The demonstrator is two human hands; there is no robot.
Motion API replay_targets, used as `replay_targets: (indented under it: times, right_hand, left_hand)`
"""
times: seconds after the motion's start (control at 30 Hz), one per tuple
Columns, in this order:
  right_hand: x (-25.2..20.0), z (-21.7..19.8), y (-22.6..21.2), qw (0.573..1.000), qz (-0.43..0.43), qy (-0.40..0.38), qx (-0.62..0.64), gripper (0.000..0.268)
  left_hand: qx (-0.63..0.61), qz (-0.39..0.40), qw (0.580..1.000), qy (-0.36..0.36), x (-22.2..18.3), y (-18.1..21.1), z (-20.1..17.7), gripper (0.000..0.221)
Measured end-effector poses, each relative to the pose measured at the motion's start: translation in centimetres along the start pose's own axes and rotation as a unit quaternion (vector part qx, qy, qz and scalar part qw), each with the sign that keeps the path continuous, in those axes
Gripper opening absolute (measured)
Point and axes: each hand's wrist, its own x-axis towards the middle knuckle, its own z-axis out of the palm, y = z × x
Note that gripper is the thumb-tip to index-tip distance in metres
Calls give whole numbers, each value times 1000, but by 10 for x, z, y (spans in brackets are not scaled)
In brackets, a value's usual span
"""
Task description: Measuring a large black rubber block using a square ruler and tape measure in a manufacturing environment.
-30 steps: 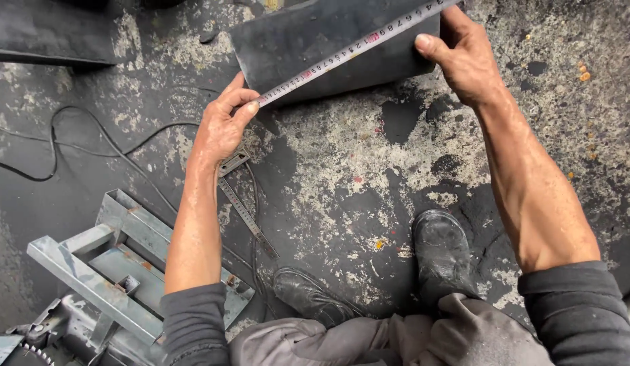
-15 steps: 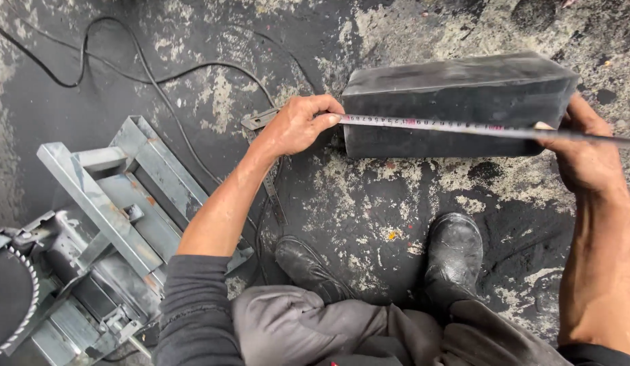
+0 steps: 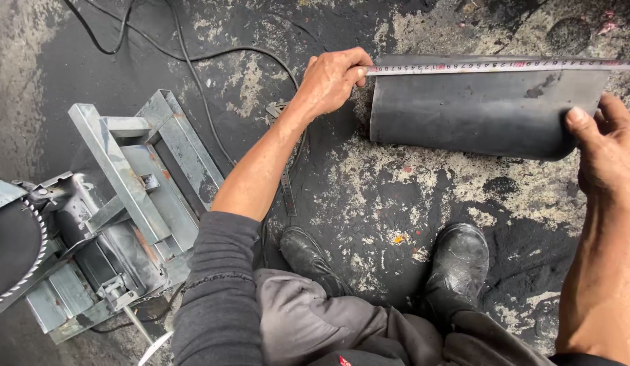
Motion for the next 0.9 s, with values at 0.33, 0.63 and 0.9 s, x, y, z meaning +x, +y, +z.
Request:
replay_targets:
  times: [0.33,0.63,0.9]
  right_hand:
    - [-1,17,-20,1000,-18,5,18,57]
    - [-3,25,-31,998,8,46,-29,64]
    - [-6,26,-36,999,-1,36,-20,66]
  left_hand:
    - [19,4,1000,6,7,2,7,18]
    - [15,20,999,21,12,-8,15,18]
    - [2,6,1000,-5,10,-4,5,19]
